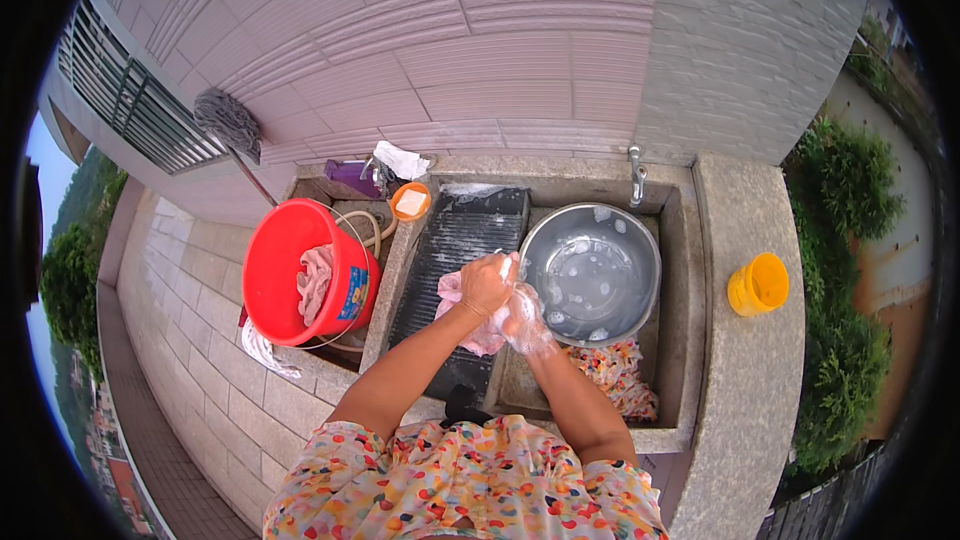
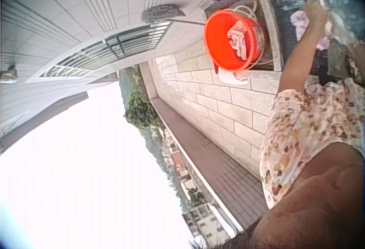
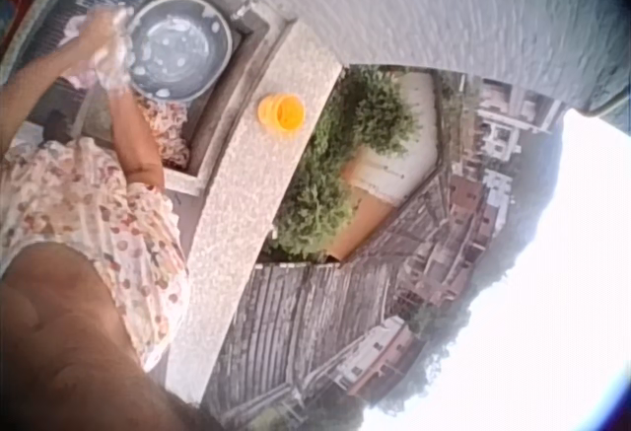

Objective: The person washes a pink cloth and a patterned garment by hand in a basin, scrubbing them against a washboard with soap and rinsing them in a sink.

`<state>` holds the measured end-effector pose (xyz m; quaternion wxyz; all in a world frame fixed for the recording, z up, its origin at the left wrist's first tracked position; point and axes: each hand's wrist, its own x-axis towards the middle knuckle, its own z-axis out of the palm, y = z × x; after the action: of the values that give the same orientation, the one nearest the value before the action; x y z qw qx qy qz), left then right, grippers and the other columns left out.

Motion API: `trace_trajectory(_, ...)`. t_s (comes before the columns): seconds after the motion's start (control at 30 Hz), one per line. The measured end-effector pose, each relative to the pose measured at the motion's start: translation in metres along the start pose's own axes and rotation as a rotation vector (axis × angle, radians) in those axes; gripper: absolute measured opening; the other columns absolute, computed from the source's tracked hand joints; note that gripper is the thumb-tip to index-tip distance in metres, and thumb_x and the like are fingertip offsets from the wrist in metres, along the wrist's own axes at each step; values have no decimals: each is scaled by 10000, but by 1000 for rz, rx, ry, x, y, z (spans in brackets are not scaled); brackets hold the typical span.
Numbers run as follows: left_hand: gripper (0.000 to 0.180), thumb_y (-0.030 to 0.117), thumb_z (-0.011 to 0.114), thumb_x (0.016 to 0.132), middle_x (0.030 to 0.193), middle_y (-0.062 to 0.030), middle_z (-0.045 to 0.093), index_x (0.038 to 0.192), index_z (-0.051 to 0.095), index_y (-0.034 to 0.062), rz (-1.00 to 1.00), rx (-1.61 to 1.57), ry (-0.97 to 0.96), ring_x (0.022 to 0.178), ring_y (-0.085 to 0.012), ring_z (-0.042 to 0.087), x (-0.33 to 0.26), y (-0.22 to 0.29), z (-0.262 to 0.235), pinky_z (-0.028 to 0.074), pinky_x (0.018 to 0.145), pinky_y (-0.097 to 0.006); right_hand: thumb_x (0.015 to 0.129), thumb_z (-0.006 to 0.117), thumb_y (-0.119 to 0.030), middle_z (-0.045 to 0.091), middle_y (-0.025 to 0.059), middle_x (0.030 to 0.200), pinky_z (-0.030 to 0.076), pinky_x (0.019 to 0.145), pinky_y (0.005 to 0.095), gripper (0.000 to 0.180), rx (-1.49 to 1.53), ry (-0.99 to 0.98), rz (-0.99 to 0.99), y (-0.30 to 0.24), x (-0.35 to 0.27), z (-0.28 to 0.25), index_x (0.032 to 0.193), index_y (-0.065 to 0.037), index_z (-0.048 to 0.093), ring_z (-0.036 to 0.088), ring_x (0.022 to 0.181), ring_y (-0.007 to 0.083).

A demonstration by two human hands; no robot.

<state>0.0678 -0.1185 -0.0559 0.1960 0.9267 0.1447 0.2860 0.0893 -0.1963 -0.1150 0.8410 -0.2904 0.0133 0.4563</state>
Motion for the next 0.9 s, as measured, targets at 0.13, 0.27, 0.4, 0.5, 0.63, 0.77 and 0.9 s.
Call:
trace_trajectory(0.13,306,222,559,836,568,-169,560,590,537,40,-91,-7,37,522,-349,565,-6,0,2,436,487,-436,917,453,-229,570,15,930,442,858,295,207,-5,101,50,4,-7,4,980,-56,548,552,938,181)
trace_trajectory(0.27,240,186,610,784,600,-170,558,616,510,48,117,-194,-5,570,-367,564,-27,14,7,435,521,-448,924,405,-253,571,59,933,488,759,304,268,224,-85,30,3,-13,17,994,-38,547,574,857,182)
trace_trajectory(0.4,202,127,581,772,598,-199,540,628,493,16,-130,-40,124,598,-409,546,-4,-42,17,426,531,-446,923,393,-280,578,74,926,504,714,303,301,188,-207,160,-9,-19,28,999,-33,548,586,815,183)
trace_trajectory(0.5,254,171,585,804,565,-197,511,645,503,-10,-204,-162,28,555,-387,537,12,-72,18,428,535,-423,859,516,-127,598,86,911,511,702,311,164,100,76,50,-29,-3,24,985,-27,550,596,780,157)
trace_trajectory(0.63,205,91,654,759,849,-38,615,913,594,-29,-765,-970,-285,727,-151,565,28,-73,-27,466,634,-297,763,587,14,598,59,818,495,568,249,202,-166,116,-195,-68,5,-17,944,-31,509,593,695,139)
trace_trajectory(0.77,143,59,670,739,941,-93,616,854,625,-12,-435,-393,-834,840,-142,560,31,-69,-62,452,751,-275,748,568,28,594,58,804,497,556,250,205,-355,-68,-225,-91,4,-40,936,-21,503,593,667,139)
trace_trajectory(0.9,61,-16,618,734,969,-122,617,726,570,21,-546,-1093,-571,836,-165,574,28,-104,-59,467,750,-285,790,594,-44,615,73,842,504,565,275,189,-595,-74,-361,-93,2,-37,966,-2,538,600,665,145)
